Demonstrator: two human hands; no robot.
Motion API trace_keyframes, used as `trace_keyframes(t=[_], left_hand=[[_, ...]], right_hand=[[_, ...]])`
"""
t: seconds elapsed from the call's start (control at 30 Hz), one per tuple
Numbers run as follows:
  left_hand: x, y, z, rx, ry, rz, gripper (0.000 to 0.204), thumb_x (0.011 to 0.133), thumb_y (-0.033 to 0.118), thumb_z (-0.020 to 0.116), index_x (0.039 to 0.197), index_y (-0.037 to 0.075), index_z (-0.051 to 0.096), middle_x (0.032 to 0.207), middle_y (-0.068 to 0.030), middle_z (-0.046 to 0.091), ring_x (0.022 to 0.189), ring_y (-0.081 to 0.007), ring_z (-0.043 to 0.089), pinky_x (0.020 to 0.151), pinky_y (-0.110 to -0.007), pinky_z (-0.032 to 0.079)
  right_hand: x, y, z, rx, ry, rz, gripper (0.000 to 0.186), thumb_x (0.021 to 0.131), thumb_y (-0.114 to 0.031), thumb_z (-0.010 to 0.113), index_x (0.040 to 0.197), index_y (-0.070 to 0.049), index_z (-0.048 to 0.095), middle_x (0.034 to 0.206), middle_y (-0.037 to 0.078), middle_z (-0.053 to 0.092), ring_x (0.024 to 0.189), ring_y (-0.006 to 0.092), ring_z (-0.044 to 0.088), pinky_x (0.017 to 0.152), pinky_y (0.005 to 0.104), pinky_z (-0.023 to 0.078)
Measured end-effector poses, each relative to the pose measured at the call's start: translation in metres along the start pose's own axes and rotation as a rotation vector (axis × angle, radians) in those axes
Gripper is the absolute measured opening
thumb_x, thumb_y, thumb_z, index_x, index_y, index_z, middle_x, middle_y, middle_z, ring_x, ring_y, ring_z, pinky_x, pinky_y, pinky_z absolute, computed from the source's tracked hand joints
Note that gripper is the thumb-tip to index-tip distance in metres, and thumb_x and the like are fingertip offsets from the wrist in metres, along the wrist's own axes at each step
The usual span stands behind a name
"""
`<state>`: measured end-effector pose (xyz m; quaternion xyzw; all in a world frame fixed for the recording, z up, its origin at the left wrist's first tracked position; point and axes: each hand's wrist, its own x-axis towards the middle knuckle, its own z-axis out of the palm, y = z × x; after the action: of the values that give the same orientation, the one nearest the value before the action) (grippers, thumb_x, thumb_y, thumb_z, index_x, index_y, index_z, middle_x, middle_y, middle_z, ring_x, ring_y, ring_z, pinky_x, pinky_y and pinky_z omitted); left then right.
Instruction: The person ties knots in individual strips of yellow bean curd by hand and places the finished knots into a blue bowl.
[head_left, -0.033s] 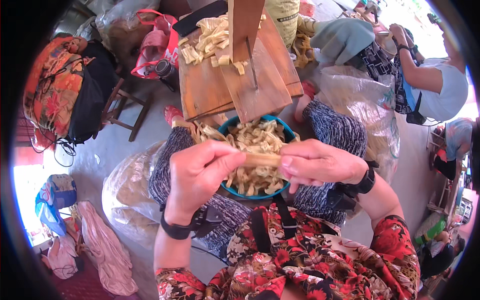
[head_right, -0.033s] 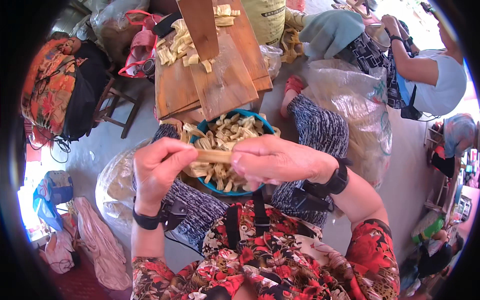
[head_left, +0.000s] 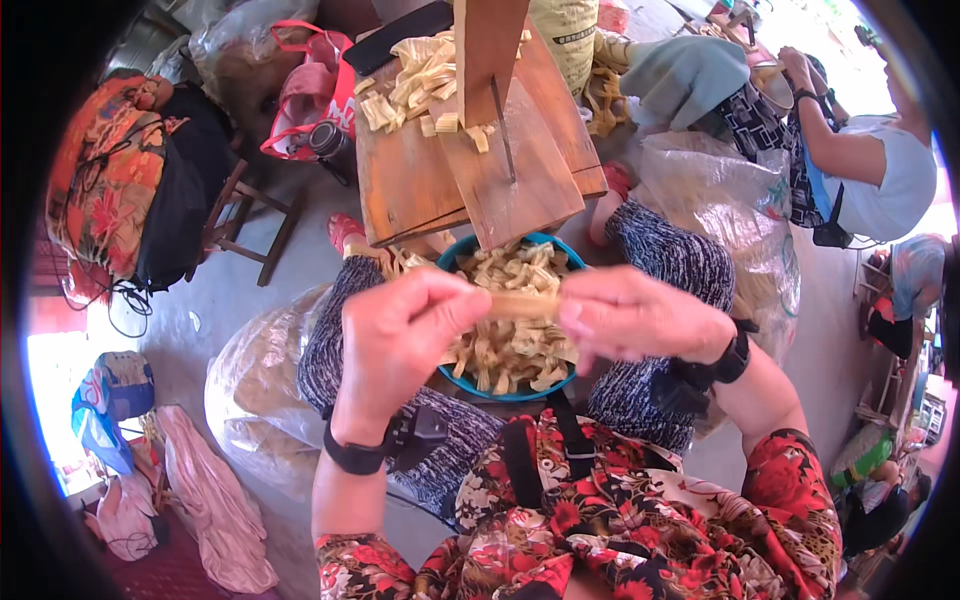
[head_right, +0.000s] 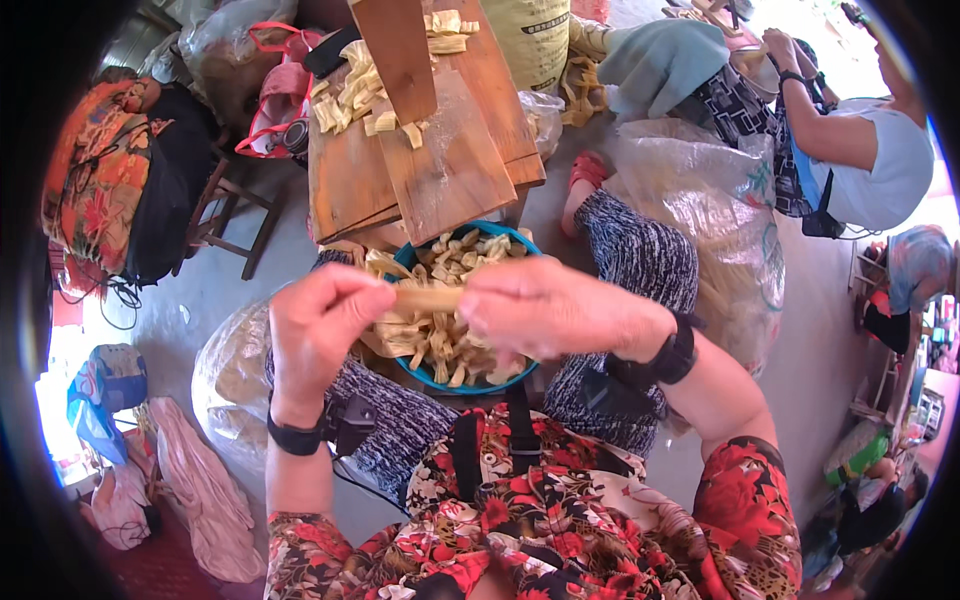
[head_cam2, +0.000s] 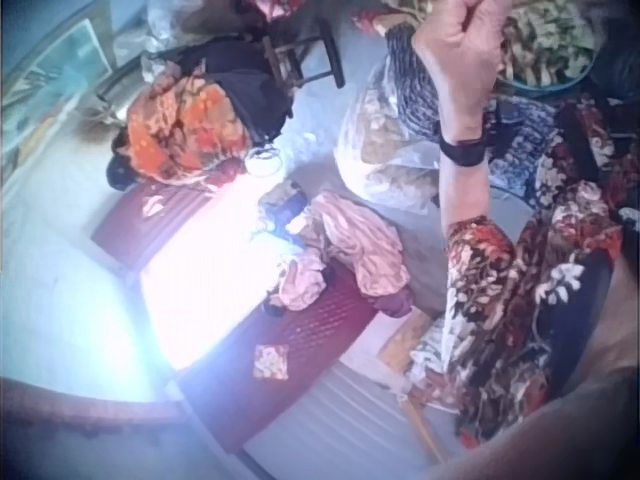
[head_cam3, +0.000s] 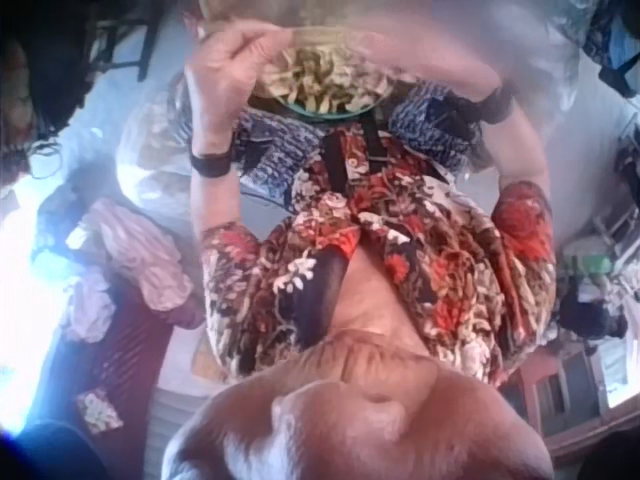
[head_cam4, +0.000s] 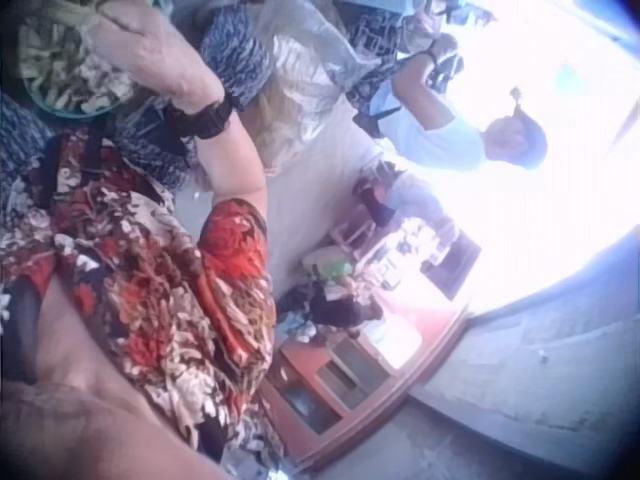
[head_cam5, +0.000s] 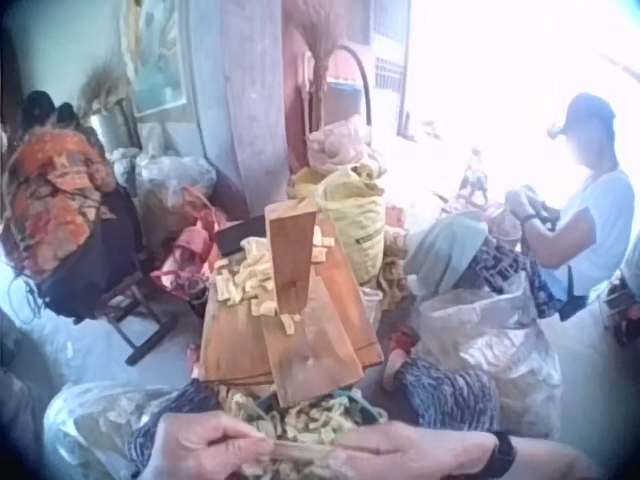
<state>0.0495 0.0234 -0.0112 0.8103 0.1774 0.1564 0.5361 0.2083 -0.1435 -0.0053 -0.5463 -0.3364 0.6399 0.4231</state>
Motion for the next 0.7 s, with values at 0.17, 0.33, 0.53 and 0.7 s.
trace_keyframes(t=[0.17, 0.33, 0.53, 0.7], left_hand=[[0.060, -0.013, 0.010, -0.012, 0.134, -0.214, 0.018, 0.077, 0.018, 0.067, 0.077, 0.000, 0.064, 0.060, 0.0001, 0.059, 0.055, -0.0039, 0.049, 0.051, -0.021, 0.041], [0.090, -0.032, 0.023, 0.156, 0.246, -0.131, 0.022, 0.077, 0.023, 0.066, 0.075, 0.001, 0.064, 0.056, -0.0022, 0.057, 0.053, -0.0050, 0.049, 0.050, -0.024, 0.041], [0.063, -0.018, 0.009, -0.248, 0.062, -0.428, 0.021, 0.082, 0.025, 0.063, 0.081, 0.004, 0.062, 0.053, 0.0055, 0.045, 0.042, -0.0006, 0.035, 0.039, -0.015, 0.026], [0.021, 0.024, 0.013, -0.506, -0.121, -0.343, 0.019, 0.083, 0.020, 0.061, 0.091, 0.002, 0.061, 0.066, -0.0003, 0.057, 0.048, -0.0041, 0.048, 0.044, -0.015, 0.036]], right_hand=[[0.045, 0.005, -0.036, -0.489, 0.697, -0.336, 0.027, 0.088, -0.028, 0.052, 0.081, -0.003, 0.054, 0.061, 0.006, 0.053, 0.054, 0.0152, 0.054, 0.052, 0.0299, 0.044], [0.074, 0.009, -0.046, -0.957, 1.057, -0.456, 0.017, 0.081, -0.022, 0.054, 0.080, -0.005, 0.056, 0.061, 0.015, 0.058, 0.059, 0.0320, 0.059, 0.054, 0.0391, 0.046], [0.039, 0.005, -0.032, -0.865, 0.950, -0.438, 0.036, 0.084, -0.038, 0.055, 0.079, -0.003, 0.063, 0.077, 0.011, 0.061, 0.068, 0.0238, 0.060, 0.059, 0.0328, 0.046], [0.024, 0.005, 0.004, 0.137, 0.720, -0.496, 0.019, 0.087, -0.017, 0.057, 0.092, 0.002, 0.060, 0.077, 0.005, 0.060, 0.068, 0.0110, 0.058, 0.061, 0.0220, 0.047]])
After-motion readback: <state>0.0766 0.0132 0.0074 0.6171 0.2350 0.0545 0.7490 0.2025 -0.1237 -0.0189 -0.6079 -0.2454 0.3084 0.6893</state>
